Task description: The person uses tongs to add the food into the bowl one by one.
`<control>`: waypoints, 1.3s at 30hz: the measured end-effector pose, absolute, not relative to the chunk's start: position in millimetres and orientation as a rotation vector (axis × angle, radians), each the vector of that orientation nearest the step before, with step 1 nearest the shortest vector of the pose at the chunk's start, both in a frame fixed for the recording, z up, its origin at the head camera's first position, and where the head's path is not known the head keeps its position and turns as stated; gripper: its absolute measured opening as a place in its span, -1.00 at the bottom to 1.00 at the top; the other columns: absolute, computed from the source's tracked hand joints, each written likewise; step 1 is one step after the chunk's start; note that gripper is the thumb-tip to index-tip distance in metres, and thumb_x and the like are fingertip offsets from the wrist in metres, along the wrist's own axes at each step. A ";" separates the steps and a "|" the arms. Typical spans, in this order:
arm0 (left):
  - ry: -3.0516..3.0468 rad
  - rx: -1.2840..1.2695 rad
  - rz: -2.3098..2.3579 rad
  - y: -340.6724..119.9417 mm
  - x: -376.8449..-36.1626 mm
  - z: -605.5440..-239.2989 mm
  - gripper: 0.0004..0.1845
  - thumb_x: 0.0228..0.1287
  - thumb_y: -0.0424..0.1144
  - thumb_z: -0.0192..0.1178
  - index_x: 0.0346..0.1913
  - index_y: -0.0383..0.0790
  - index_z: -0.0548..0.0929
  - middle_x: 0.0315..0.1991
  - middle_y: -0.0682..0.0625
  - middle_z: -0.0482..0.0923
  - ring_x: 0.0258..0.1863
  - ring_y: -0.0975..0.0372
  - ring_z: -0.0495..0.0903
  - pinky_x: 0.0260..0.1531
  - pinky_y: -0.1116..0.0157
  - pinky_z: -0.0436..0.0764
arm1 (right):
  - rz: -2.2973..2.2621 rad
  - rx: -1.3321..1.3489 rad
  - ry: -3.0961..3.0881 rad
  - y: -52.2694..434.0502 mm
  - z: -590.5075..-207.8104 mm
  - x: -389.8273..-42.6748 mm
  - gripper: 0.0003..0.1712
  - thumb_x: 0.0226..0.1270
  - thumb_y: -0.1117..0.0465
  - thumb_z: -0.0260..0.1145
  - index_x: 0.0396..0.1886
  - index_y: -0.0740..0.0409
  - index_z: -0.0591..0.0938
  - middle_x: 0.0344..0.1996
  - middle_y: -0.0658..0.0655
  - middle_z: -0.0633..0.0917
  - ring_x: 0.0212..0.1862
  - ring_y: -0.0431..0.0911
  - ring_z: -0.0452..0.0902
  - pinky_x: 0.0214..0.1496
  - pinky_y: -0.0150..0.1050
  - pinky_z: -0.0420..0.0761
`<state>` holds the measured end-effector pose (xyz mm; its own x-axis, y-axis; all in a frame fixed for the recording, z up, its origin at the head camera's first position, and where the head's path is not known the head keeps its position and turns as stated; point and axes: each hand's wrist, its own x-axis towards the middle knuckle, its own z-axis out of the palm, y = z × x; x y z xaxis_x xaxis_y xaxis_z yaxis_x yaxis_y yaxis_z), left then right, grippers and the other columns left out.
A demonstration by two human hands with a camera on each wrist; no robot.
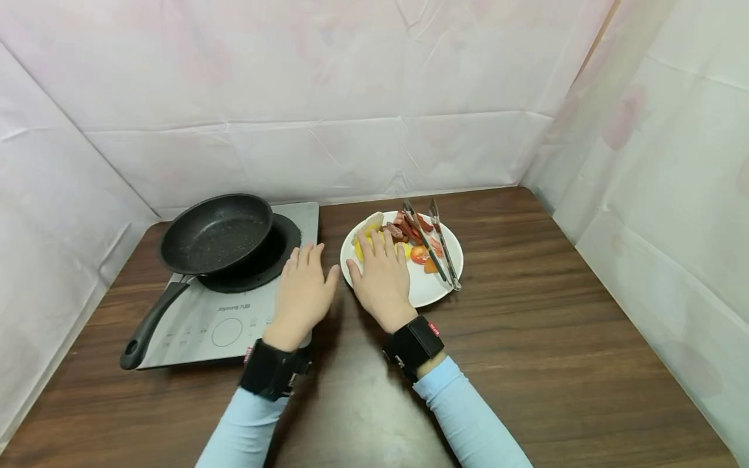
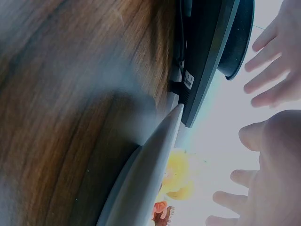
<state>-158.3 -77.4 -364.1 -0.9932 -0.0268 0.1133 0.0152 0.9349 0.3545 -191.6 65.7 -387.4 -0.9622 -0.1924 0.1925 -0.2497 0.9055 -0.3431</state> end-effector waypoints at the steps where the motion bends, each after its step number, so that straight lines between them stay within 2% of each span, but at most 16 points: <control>1: -2.959 -0.007 -0.595 -82.5 -154.1 -359.1 -0.38 0.58 0.01 -0.04 0.50 -0.31 0.31 0.52 -0.27 0.29 0.59 -0.15 0.15 0.57 -0.07 0.18 | 0.560 0.341 -2.910 65.0 -387.1 -191.2 -0.30 0.62 -0.14 0.01 0.62 0.01 0.23 0.59 0.20 0.26 0.66 0.16 0.00 0.65 0.20 0.04; 6: -2.894 -0.006 -0.712 -116.6 -129.6 -325.3 -0.45 0.54 -0.02 -0.01 0.41 -0.30 0.42 0.40 -0.25 0.44 0.47 -0.09 0.34 0.41 -0.07 0.40 | 0.539 0.341 -2.885 63.5 -387.2 -190.4 -0.32 0.61 -0.14 0.03 0.59 0.00 0.28 0.55 0.19 0.33 0.64 0.16 0.06 0.64 0.18 0.09; 9: -2.846 0.050 -0.632 -146.8 -116.1 -309.7 -0.47 0.56 -0.03 -0.03 0.38 -0.30 0.44 0.39 -0.26 0.45 0.43 -0.13 0.37 0.36 -0.13 0.41 | 0.536 0.350 -2.876 63.3 -386.8 -191.1 -0.31 0.60 -0.14 0.04 0.58 0.01 0.29 0.53 0.19 0.35 0.64 0.16 0.07 0.63 0.18 0.11; 12: -2.814 0.106 -0.524 -184.9 -108.8 -301.5 -0.46 0.58 -0.02 -0.07 0.35 -0.38 0.45 0.36 -0.36 0.44 0.39 -0.24 0.36 0.35 -0.22 0.35 | 0.532 0.362 -2.879 63.4 -385.6 -193.2 -0.31 0.60 -0.14 0.04 0.59 0.02 0.27 0.53 0.20 0.34 0.64 0.17 0.05 0.63 0.17 0.11; 17: -2.872 0.265 -0.413 -251.9 -106.4 -307.4 -0.31 0.62 0.08 -0.24 0.37 -0.53 0.37 0.30 -0.54 0.39 0.30 -0.40 0.31 0.28 -0.32 0.27 | 0.542 0.421 -2.925 64.6 -380.5 -195.0 -0.29 0.61 -0.15 0.02 0.61 0.01 0.22 0.56 0.19 0.29 0.66 0.15 0.02 0.65 0.16 0.08; 21: -2.987 0.398 -0.436 -290.2 -98.6 -320.3 -0.13 0.61 0.23 -0.44 0.40 -0.62 0.27 0.22 -0.60 0.37 0.12 -0.44 0.40 -0.02 -0.30 0.42 | 0.539 0.468 -2.924 65.7 -376.9 -195.1 -0.29 0.62 -0.15 0.01 0.61 0.03 0.21 0.57 0.20 0.28 0.65 0.16 0.03 0.65 0.16 0.08; 24: -3.097 0.432 -0.486 -305.5 -96.1 -328.5 -0.04 0.56 0.31 -0.54 0.33 -0.63 0.29 0.03 -0.52 0.51 -0.18 -0.29 0.58 -0.39 -0.08 0.51 | 0.557 0.482 -2.922 66.5 -374.4 -195.2 -0.29 0.62 -0.14 0.01 0.60 0.05 0.22 0.56 0.22 0.29 0.64 0.17 0.06 0.65 0.16 0.10; 26: -3.171 0.411 -0.522 -311.1 -98.6 -332.3 -0.03 0.54 0.35 -0.57 0.27 -0.60 0.33 -0.13 -0.41 0.57 -0.33 -0.13 0.61 -0.50 0.08 0.47 | 0.603 0.495 -2.927 66.1 -373.5 -195.6 -0.29 0.62 -0.13 0.01 0.60 0.07 0.22 0.54 0.23 0.30 0.63 0.16 0.09 0.64 0.14 0.14; 28: -3.216 0.368 -0.560 -313.4 -102.0 -335.4 -0.04 0.53 0.37 -0.56 0.19 -0.56 0.37 -0.29 -0.29 0.58 -0.44 0.01 0.59 -0.56 0.17 0.43 | 0.653 0.512 -2.931 65.2 -372.9 -196.2 -0.29 0.62 -0.11 0.01 0.60 0.10 0.21 0.53 0.23 0.31 0.62 0.15 0.11 0.63 0.12 0.16; 30: -3.233 0.316 -0.585 -312.7 -105.6 -338.0 -0.05 0.54 0.37 -0.52 0.16 -0.58 0.37 -0.39 -0.22 0.55 -0.50 0.07 0.55 -0.57 0.20 0.40 | 0.694 0.521 -2.936 64.3 -373.2 -196.7 -0.28 0.62 -0.10 0.01 0.60 0.12 0.20 0.52 0.23 0.31 0.62 0.13 0.12 0.63 0.11 0.17; 34: -3.227 0.243 -0.568 -308.4 -109.3 -342.8 -0.03 0.56 0.34 -0.43 0.22 -0.71 0.27 -0.47 -0.23 0.55 -0.58 0.09 0.55 -0.62 0.20 0.42 | 0.711 0.510 -2.952 63.1 -375.1 -195.5 -0.28 0.63 -0.10 0.00 0.61 0.12 0.19 0.54 0.22 0.29 0.63 0.13 0.09 0.64 0.10 0.15; 39: -3.205 0.193 -0.519 -308.8 -109.3 -346.6 -0.08 0.59 0.29 -0.40 0.20 -0.71 0.27 -0.50 -0.23 0.56 -0.61 0.11 0.55 -0.67 0.19 0.42 | 0.732 0.507 -2.931 62.4 -379.9 -194.7 -0.29 0.62 -0.09 0.03 0.60 0.12 0.22 0.49 0.21 0.35 0.58 0.09 0.19 0.61 0.10 0.20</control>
